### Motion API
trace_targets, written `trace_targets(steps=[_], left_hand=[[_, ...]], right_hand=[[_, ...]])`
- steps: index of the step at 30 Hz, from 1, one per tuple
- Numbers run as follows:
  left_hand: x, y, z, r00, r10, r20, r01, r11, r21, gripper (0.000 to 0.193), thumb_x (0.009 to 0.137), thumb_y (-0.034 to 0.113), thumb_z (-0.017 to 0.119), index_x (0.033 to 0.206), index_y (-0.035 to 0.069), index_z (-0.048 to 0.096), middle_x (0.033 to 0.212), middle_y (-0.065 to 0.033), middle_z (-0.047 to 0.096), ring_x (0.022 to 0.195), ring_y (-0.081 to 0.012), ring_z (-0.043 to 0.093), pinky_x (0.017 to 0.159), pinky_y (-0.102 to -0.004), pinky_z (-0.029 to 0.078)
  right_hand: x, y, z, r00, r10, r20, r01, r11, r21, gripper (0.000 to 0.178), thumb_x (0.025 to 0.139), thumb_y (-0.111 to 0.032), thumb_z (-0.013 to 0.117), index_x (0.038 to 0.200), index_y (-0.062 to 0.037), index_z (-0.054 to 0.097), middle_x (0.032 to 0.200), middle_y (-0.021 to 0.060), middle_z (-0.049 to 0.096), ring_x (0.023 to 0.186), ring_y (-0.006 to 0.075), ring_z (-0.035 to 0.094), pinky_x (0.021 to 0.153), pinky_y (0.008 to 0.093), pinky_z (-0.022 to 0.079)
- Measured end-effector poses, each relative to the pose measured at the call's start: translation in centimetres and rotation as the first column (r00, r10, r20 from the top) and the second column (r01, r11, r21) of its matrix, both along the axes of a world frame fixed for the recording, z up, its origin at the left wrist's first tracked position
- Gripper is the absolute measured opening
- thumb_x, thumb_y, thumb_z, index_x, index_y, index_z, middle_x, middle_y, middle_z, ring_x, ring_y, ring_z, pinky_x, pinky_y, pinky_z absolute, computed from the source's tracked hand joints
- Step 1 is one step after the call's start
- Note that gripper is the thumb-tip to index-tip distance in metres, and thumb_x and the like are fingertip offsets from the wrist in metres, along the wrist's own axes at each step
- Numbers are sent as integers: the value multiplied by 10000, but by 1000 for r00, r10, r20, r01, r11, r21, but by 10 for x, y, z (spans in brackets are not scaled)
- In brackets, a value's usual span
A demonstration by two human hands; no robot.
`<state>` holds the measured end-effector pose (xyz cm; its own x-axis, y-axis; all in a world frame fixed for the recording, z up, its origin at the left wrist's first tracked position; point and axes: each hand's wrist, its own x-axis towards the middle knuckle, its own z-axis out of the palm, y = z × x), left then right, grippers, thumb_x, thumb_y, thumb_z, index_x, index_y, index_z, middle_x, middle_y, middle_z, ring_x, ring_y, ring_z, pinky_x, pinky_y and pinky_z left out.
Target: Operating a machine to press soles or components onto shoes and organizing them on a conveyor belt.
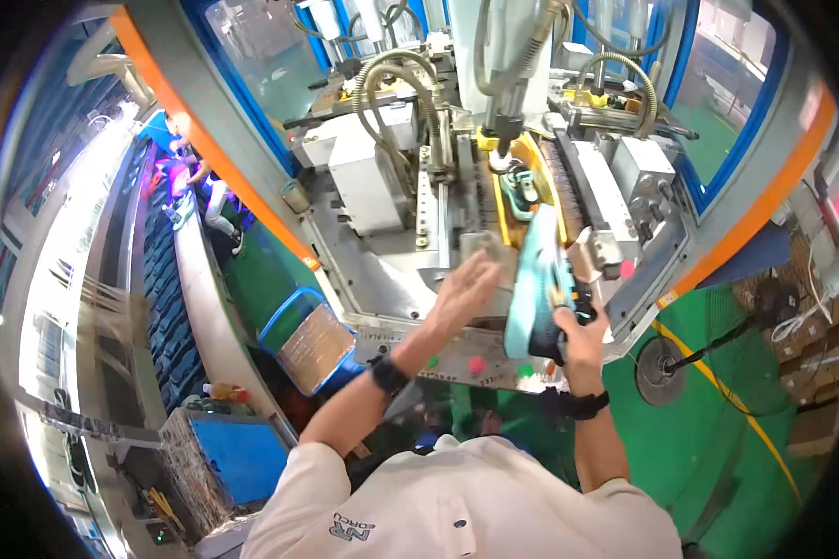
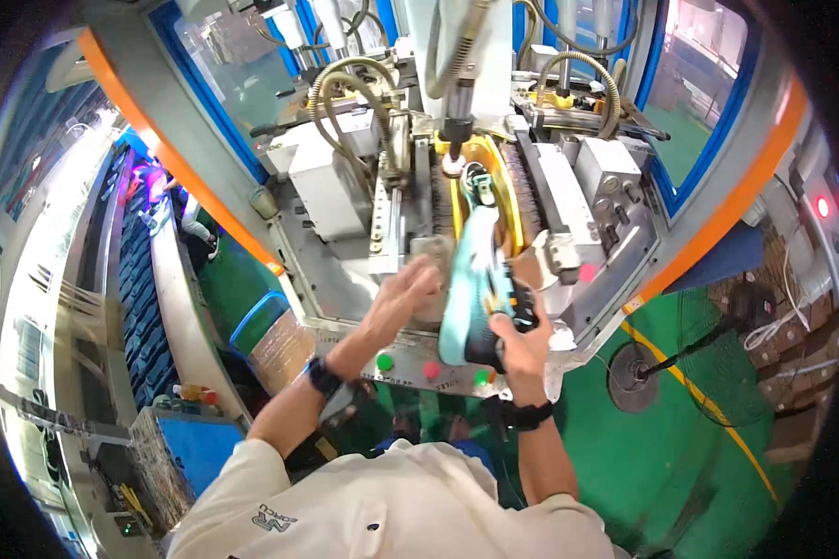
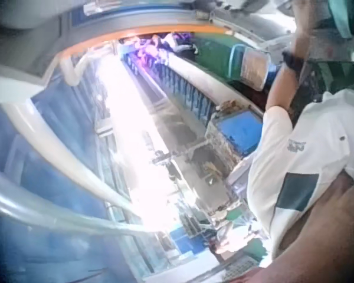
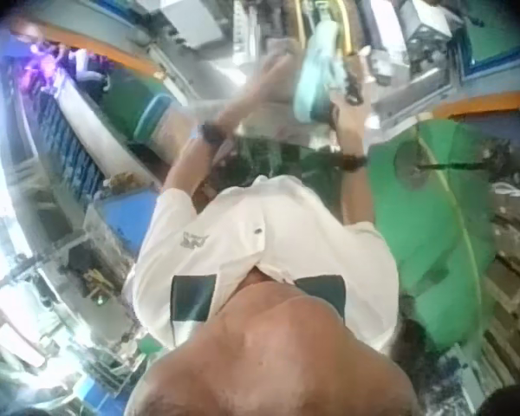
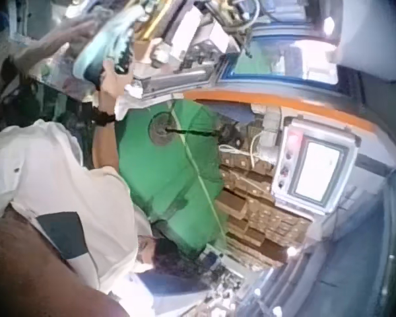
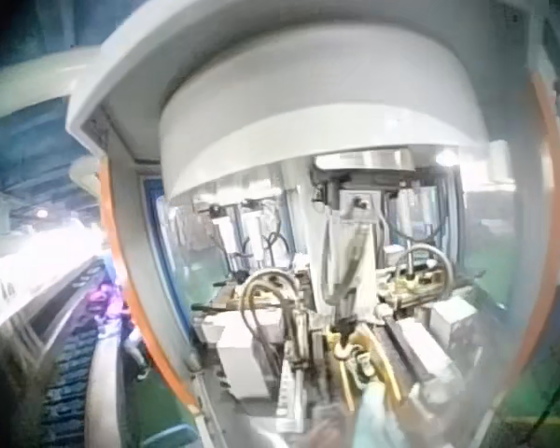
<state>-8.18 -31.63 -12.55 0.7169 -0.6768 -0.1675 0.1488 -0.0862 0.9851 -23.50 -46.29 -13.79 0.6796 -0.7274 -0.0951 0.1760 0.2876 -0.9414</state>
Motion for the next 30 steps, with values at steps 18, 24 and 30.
trace_targets(steps=[18,24,30], left_hand=[[243,-169,-109,940,276,198,-337,833,439,409,720,119,696,1037,-96,553,1035,-256,652,1001,-373,637,861,-440,505],[165,-18,-28,813,39,-581,-95,993,-66,313,800,96,720,1070,-28,620,929,-89,672,733,-178,662,639,-310,539],[84,169,48,905,180,-386,-124,978,167,552,726,88,769,1216,-36,548,1068,-85,634,916,-175,634,748,-310,532]], right_hand=[[47,-149,46,829,-487,-275,258,769,-584,451,743,-74,659,1169,50,578,984,59,626,844,136,574,779,267,477],[225,-190,82,741,-195,-643,-399,641,-655,398,682,-256,726,911,63,666,785,145,667,717,218,640,662,339,504],[369,-123,-17,564,-277,-778,-596,515,-616,453,689,-266,714,986,70,651,1005,276,670,952,372,669,825,423,535]])
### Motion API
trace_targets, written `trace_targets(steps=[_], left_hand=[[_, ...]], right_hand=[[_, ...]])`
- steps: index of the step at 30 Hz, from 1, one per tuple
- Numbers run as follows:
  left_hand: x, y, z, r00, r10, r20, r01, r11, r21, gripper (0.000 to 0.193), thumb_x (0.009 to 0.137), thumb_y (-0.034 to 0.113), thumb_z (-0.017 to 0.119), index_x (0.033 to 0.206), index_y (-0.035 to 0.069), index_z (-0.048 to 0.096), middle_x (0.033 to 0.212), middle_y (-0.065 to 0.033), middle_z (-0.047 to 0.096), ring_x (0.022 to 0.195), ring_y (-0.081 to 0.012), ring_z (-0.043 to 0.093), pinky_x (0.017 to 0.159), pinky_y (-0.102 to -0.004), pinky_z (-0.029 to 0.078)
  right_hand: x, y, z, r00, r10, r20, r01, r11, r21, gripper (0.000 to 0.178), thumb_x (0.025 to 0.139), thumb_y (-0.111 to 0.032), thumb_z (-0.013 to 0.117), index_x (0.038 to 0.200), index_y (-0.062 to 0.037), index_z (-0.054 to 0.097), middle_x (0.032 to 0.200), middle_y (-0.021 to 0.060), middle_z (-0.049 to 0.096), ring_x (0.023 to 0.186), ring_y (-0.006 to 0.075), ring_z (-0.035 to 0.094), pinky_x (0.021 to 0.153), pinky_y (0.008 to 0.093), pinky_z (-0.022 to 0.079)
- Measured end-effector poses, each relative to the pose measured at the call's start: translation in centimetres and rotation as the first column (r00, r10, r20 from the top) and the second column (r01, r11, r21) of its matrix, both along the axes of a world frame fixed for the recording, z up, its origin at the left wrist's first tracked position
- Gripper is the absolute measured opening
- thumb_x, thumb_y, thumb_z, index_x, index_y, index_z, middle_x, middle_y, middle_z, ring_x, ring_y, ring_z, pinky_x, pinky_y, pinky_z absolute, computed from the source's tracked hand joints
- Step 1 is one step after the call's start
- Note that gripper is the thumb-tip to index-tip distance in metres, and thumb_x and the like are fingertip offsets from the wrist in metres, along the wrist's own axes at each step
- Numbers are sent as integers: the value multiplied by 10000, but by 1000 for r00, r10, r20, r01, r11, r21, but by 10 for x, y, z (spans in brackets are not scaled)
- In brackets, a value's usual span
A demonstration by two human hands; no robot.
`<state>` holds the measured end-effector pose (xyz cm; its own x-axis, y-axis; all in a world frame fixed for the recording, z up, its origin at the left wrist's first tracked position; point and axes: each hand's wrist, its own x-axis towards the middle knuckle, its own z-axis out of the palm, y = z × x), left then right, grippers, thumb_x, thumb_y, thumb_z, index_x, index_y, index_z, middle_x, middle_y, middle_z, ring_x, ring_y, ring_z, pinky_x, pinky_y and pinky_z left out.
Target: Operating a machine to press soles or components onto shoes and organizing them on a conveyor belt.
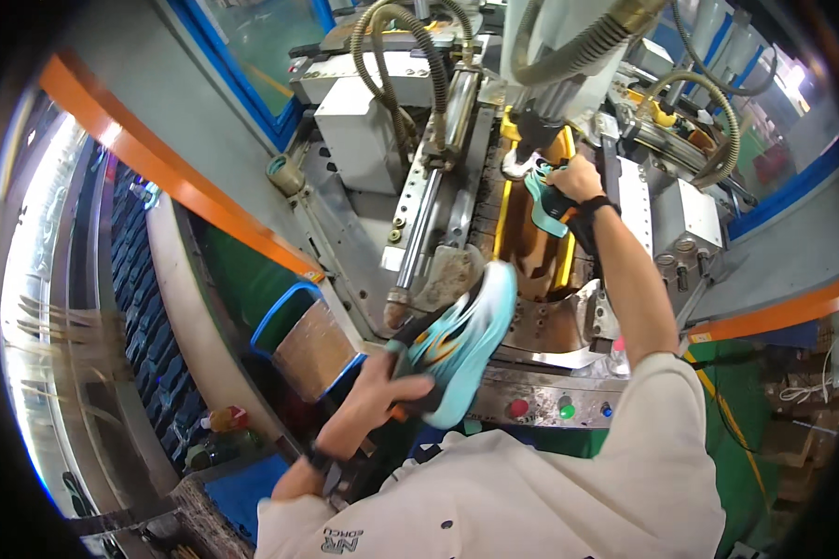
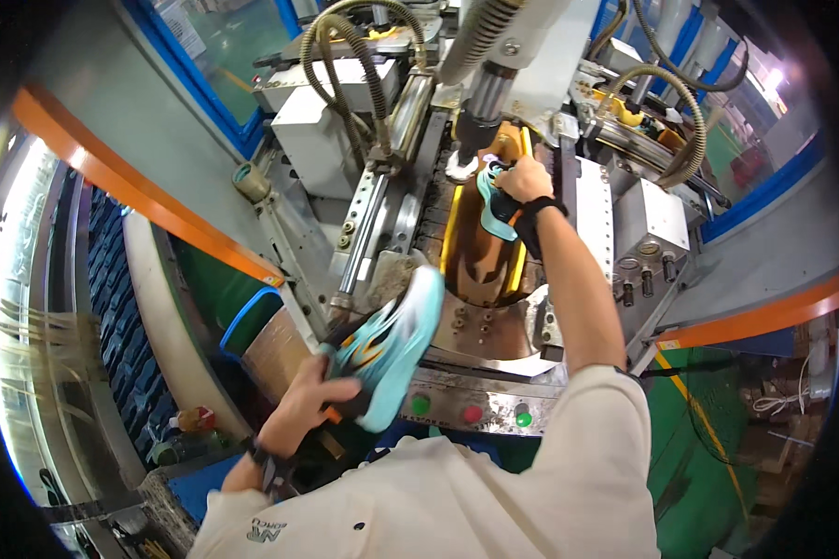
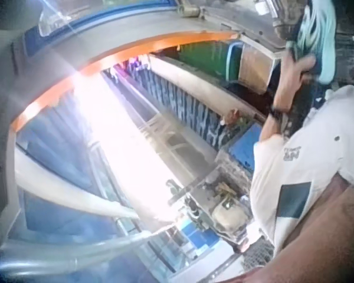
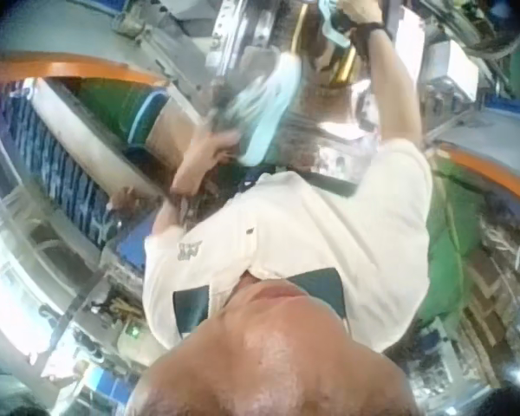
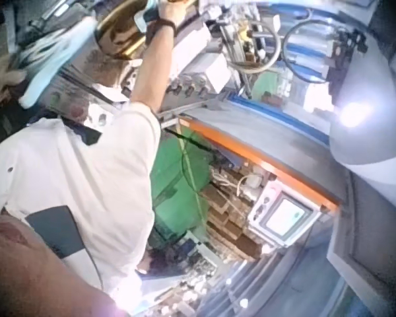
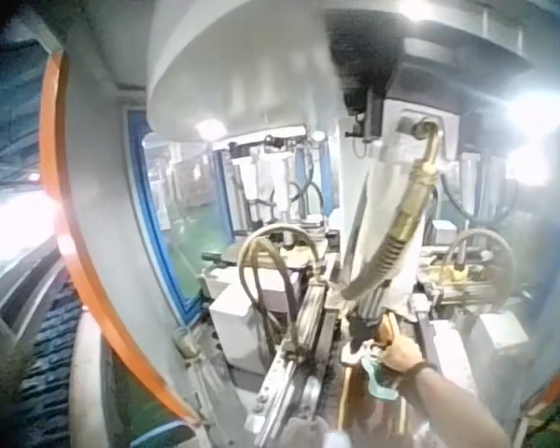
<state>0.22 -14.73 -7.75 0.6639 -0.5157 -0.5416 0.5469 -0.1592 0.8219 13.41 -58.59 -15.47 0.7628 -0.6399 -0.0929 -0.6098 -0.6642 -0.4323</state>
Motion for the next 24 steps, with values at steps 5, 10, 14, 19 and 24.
trace_targets(steps=[5,10,14,19,24], left_hand=[[-88,97,4,846,518,-128,-531,841,-104,564,726,13,725,1253,-29,529,1110,-106,637,984,-206,649,869,-332,528],[-192,146,-39,550,832,-78,-835,544,-85,528,768,56,705,1255,-22,517,1098,-109,643,957,-207,660,833,-344,547],[-253,136,-59,366,921,-134,-931,361,-62,433,816,81,679,1215,-28,549,1092,-99,642,927,-199,660,801,-327,556],[-297,125,-71,280,917,-285,-958,285,-23,336,835,104,701,1100,-70,592,1022,-108,654,879,-183,666,781,-297,551],[-377,128,-62,264,962,-77,-961,269,62,315,842,96,702,1135,-6,648,999,-103,647,908,-211,644,796,-301,513]], right_hand=[[30,39,-89,978,-92,188,152,930,-335,376,761,-196,625,1041,14,487,887,250,682,827,375,699,731,459,567],[-11,87,-37,965,204,166,-173,968,-183,523,780,-253,658,1159,43,454,1037,290,632,947,435,647,828,486,530],[-146,213,17,800,508,318,-521,852,-52,184,877,-107,572,1024,-14,633,929,196,654,886,400,620,759,456,495],[-216,292,-116,513,759,401,-816,576,-46,111,846,-60,586,948,-49,629,975,138,614,965,347,562,819,431,466],[-216,284,-219,367,840,399,-876,456,-154,91,824,-39,582,909,-49,614,960,154,589,982,363,538,869,433,442]])
